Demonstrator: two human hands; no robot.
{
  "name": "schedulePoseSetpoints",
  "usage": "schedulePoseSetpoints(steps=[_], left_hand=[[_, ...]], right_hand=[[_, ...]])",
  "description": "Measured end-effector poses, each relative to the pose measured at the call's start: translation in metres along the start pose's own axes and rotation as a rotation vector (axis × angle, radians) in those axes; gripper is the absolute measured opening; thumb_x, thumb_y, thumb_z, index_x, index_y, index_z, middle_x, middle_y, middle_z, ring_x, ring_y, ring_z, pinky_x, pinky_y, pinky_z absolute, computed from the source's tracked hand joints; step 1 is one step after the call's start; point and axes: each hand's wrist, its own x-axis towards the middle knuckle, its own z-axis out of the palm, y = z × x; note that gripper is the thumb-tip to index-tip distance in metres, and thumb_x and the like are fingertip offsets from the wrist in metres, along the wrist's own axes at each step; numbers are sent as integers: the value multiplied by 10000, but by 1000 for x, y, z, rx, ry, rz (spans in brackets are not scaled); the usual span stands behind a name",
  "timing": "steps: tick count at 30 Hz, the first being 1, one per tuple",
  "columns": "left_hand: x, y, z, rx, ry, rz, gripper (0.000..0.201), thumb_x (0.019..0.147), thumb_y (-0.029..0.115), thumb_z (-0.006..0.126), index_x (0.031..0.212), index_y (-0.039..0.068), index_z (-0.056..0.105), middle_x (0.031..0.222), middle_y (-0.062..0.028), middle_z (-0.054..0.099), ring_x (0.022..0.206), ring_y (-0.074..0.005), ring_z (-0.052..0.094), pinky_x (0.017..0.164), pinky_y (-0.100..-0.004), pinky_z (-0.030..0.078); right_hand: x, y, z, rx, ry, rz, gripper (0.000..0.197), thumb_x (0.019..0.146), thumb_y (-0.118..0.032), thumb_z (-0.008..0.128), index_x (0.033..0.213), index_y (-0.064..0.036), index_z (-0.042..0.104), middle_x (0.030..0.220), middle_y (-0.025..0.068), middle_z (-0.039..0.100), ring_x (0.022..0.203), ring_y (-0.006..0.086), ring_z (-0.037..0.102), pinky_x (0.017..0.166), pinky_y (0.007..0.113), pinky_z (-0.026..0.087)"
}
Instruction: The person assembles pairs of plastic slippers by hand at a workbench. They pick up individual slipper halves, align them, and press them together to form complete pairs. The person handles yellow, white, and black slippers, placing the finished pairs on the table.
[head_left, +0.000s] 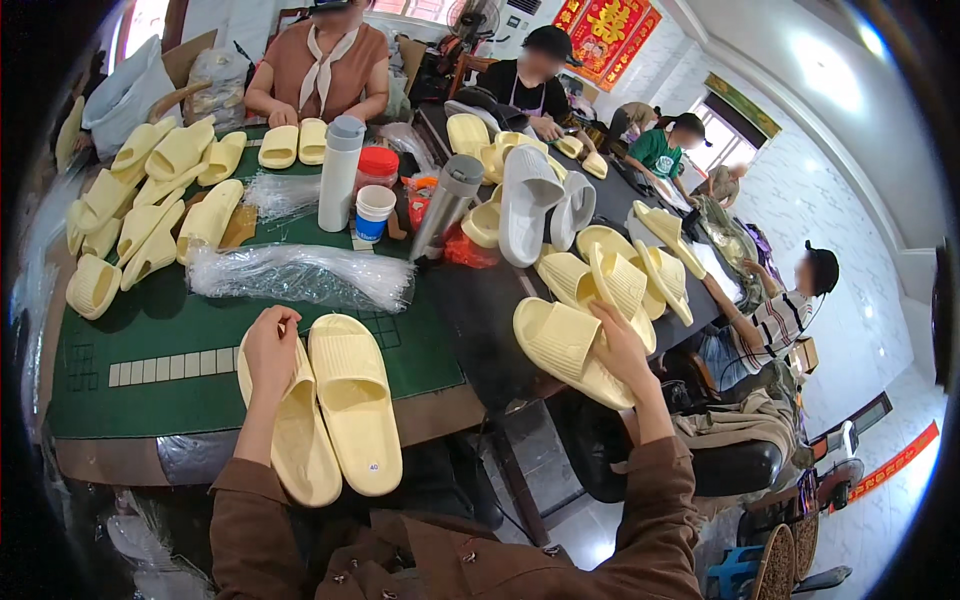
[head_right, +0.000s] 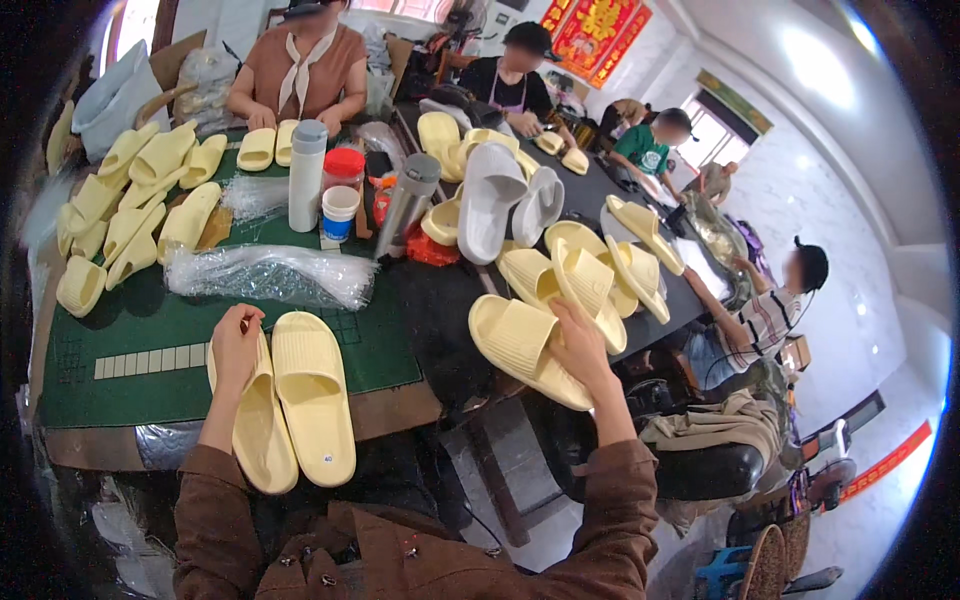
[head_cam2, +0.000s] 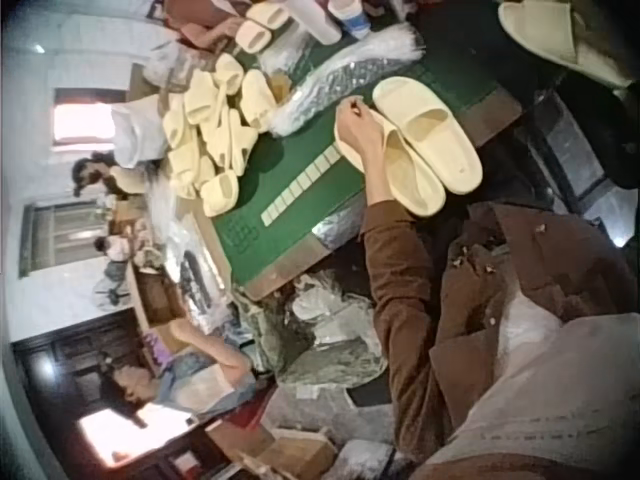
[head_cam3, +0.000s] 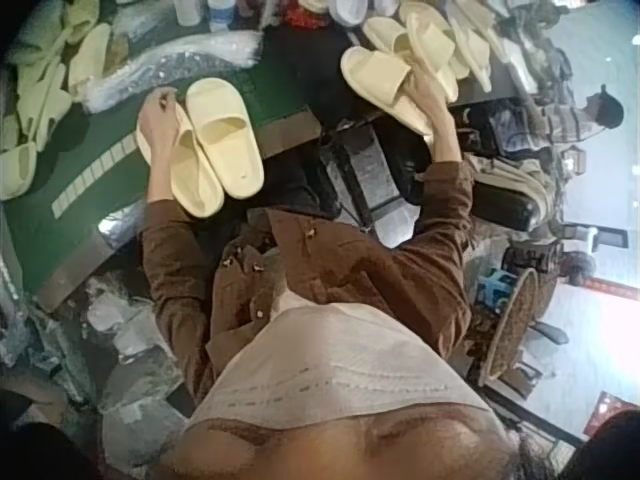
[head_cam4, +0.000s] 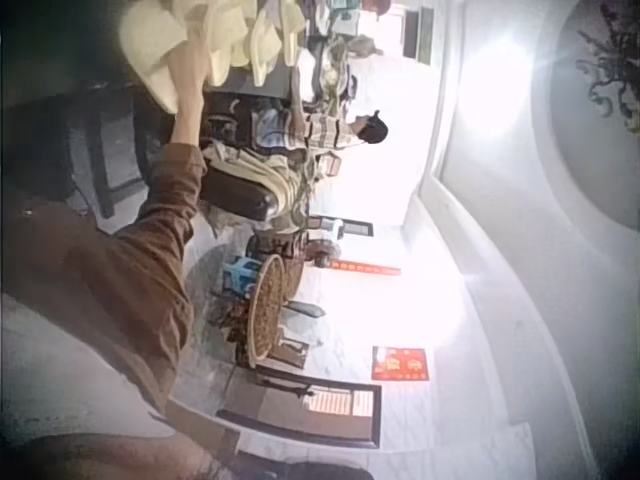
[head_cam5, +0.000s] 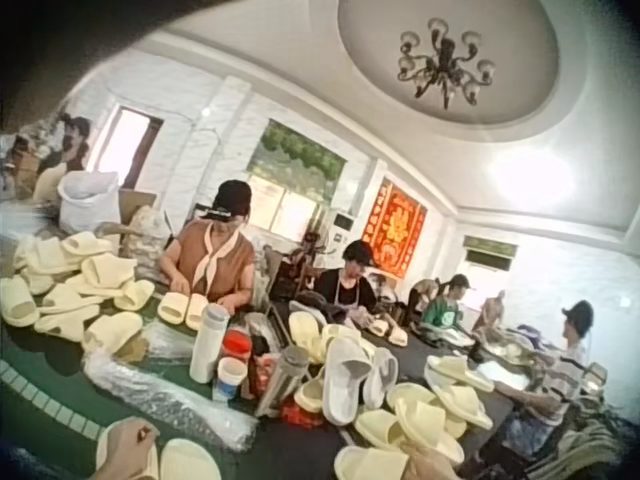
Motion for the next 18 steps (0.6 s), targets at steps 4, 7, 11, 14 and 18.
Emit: schedulePoseSetpoints(steps=[4, 7, 11, 14, 18], left_hand=[[0, -1, -3, 18, -9, -4, 43, 851, 31, 598, 876, 20, 632, 788, -80, 601, 638, -205, 548, 606, -337, 435], [-1, 4, -3, -5, -13, -12, 43, 850, 31, 597, 874, 21, 632, 785, -81, 598, 638, -207, 545, 604, -341, 433], [-1, 3, -2, -4, -12, -17, 44, 850, 30, 599, 877, 20, 634, 787, -84, 600, 640, -203, 547, 601, -339, 432], [-2, 0, -6, -5, -5, -17, 47, 854, 29, 599, 882, 19, 634, 793, -86, 603, 642, -205, 551, 604, -335, 436], [-2, 1, -5, -15, 0, -25, 57, 859, 30, 598, 903, 21, 635, 824, -91, 608, 664, -218, 560, 626, -337, 449]], right_hand=[[39, -1, 31, 33, 159, 22, 433, 800, 1, 505, 1232, 12, 537, 1253, 170, 556, 1139, 381, 536, 948, 439, 439], [60, 13, 50, 64, 127, 177, 395, 792, -14, 521, 1180, 42, 566, 1170, 223, 603, 1091, 410, 560, 930, 447, 444], [62, 20, 53, 240, 160, 250, 291, 795, -65, 581, 1064, 32, 639, 983, 264, 656, 986, 438, 605, 854, 437, 472], [60, 0, 36, 297, 114, 220, 223, 832, -131, 600, 996, 8, 656, 957, 255, 662, 940, 418, 622, 812, 415, 479], [29, -2, 8, 575, 21, 158, 243, 887, -171, 583, 1036, 4, 663, 961, 122, 687, 877, 180, 654, 795, 331, 500]])
